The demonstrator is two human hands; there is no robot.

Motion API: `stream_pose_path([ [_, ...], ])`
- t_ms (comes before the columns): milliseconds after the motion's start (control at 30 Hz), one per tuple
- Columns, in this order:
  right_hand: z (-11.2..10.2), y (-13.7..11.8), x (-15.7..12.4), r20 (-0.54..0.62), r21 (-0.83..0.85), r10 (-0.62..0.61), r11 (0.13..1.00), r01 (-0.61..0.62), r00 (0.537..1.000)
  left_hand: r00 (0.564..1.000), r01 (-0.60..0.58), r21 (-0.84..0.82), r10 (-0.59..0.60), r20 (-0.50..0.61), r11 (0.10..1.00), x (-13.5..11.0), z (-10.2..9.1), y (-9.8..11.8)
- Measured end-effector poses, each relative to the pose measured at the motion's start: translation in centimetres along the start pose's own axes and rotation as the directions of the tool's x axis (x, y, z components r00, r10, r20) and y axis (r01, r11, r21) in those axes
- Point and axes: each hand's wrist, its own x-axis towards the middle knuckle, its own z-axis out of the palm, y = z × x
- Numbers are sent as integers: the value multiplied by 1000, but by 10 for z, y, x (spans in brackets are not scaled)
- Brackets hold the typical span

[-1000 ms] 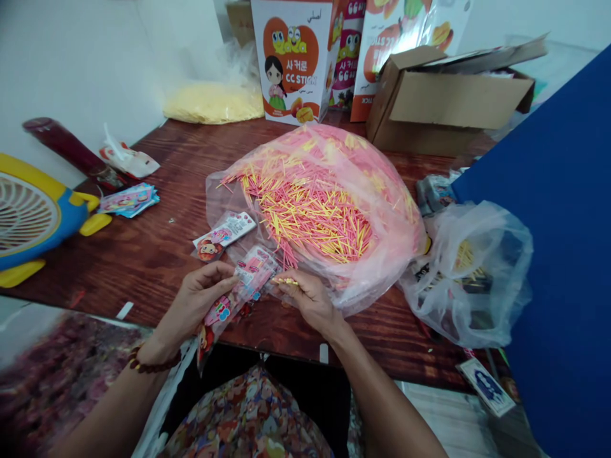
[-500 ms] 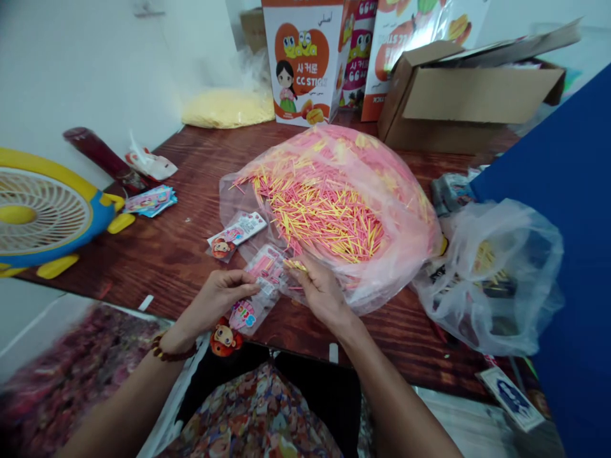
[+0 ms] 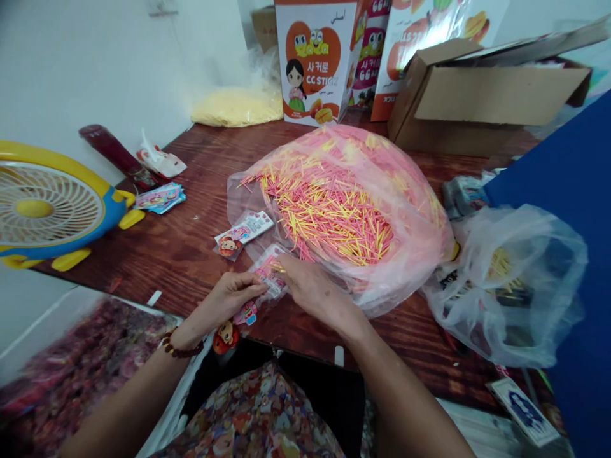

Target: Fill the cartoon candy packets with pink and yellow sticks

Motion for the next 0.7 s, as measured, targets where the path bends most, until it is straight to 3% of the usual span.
stream_pose_path([
  [100,-1,-6,4,-235,400,178,914,-72,956,995,-96,42,97,-32,995,-3,2,1],
  [200,5,-17,11,-394,757,333,646,97,857,980,-182,97,188,-61,979,-5,4,3],
  [300,14,-30,18,-440,844,366,480,239,820,972,-213,101,221,-76,972,-5,7,4],
  [400,25,-36,23,-475,832,375,486,268,796,971,-221,70,226,-83,973,-3,10,3],
  [567,41,-30,18,-414,822,411,552,140,812,963,-222,22,223,-150,975,0,12,0],
  [700,39,-26,11,-378,683,331,730,20,865,957,-224,-29,214,-196,974,4,13,-3],
])
